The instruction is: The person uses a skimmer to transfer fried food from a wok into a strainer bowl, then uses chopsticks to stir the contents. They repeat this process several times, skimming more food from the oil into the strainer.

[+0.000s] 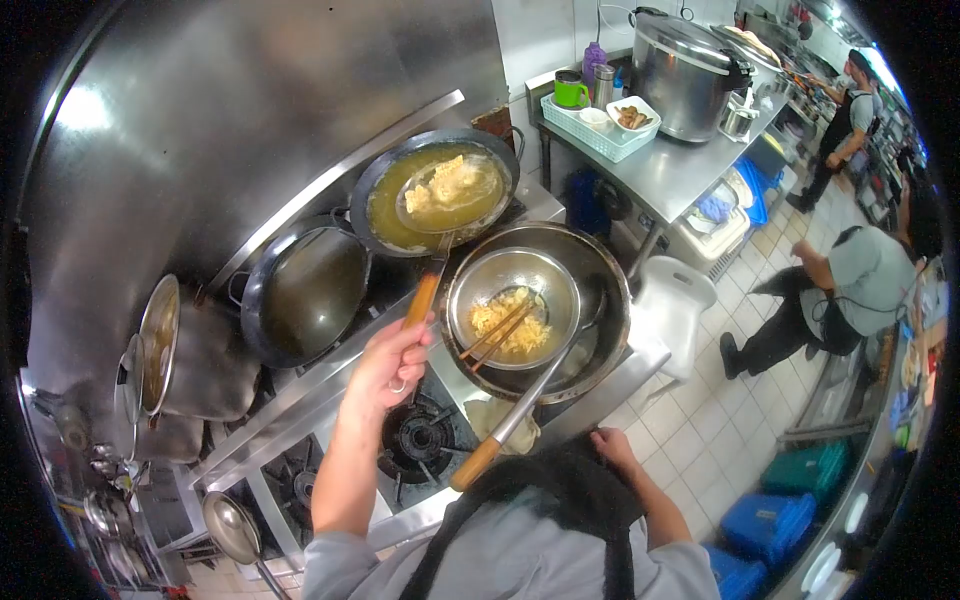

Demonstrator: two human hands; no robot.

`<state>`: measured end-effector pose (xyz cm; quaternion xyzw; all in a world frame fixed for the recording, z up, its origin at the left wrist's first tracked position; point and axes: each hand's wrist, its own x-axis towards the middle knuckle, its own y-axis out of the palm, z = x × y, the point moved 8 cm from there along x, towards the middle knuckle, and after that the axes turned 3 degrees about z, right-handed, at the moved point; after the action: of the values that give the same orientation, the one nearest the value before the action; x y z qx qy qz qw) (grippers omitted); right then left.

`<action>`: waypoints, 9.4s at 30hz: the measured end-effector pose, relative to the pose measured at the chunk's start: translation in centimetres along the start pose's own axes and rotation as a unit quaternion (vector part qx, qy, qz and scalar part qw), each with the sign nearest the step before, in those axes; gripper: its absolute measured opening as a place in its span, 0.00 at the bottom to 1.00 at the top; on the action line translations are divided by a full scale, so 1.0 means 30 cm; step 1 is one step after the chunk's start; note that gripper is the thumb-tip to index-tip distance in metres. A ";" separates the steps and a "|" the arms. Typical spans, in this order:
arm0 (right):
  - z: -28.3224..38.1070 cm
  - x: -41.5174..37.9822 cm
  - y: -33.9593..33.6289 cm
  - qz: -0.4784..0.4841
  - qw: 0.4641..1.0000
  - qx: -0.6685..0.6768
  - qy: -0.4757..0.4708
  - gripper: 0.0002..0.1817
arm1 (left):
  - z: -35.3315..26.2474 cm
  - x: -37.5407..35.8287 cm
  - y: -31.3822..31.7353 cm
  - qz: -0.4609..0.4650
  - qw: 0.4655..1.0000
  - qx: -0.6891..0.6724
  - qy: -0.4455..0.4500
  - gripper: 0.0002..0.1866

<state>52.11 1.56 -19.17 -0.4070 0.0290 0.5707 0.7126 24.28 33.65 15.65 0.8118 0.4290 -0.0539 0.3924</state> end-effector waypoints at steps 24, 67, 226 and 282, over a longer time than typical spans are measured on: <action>0.047 -0.013 -0.011 0.006 1.000 0.001 -0.008 0.21 | -0.187 -0.026 -0.108 -0.156 0.837 0.508 0.130 0.21; 0.057 -0.006 -0.008 0.007 1.000 -0.007 -0.012 0.20 | -0.196 -0.136 -0.078 -0.073 0.931 0.357 -0.004 0.06; 0.070 -0.036 -0.014 0.021 0.999 -0.016 0.021 0.19 | 0.266 -0.071 0.127 -0.008 0.999 -0.006 0.053 0.10; 0.041 -0.016 -0.001 0.022 1.000 -0.004 0.020 0.19 | 0.285 -0.077 0.142 -0.003 0.998 -0.044 0.046 0.07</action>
<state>51.44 1.91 -18.10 -0.4208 0.0498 0.5783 0.6972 28.13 24.91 13.27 0.7940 0.4512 0.0007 0.4075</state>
